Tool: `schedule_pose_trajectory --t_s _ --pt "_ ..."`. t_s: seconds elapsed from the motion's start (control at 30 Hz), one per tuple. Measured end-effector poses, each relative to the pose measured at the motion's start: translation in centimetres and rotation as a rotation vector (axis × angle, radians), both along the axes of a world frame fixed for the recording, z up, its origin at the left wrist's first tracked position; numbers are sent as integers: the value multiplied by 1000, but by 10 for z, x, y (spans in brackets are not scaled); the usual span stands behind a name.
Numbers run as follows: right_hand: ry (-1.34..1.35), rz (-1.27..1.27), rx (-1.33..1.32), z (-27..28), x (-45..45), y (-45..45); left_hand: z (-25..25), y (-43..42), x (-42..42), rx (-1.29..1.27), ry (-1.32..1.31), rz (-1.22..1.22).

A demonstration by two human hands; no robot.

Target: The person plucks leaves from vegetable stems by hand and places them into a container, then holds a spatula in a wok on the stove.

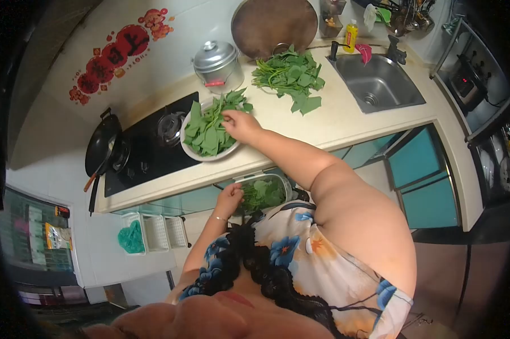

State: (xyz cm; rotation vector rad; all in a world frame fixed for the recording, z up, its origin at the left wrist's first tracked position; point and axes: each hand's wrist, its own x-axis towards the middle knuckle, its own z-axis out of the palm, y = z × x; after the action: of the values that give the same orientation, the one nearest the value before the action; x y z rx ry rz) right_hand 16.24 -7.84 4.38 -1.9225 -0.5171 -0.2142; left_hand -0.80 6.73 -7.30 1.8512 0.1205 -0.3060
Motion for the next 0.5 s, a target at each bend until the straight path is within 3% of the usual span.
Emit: schedule_pose_trajectory --t_s 0.1,0.17,0.23,0.33,0.43,0.47,0.5 --pt "213 -123 19 -47 54 -42 16 -14 -3 -43 59 109" --pt "375 -171 215 -85 117 -72 17 -22 -1 -118 71 182" --pt "666 -213 340 -65 145 -94 20 -32 -1 -125 67 211" --pt "849 -232 533 -47 176 -116 40 -49 -9 -217 134 265" --pt "938 -175 623 -67 219 -125 48 -59 -21 -247 145 404" --pt "946 -152 622 -75 237 -126 54 -62 -25 -260 150 447" --pt "747 -339 192 -86 253 -125 58 -63 -31 -252 148 467"
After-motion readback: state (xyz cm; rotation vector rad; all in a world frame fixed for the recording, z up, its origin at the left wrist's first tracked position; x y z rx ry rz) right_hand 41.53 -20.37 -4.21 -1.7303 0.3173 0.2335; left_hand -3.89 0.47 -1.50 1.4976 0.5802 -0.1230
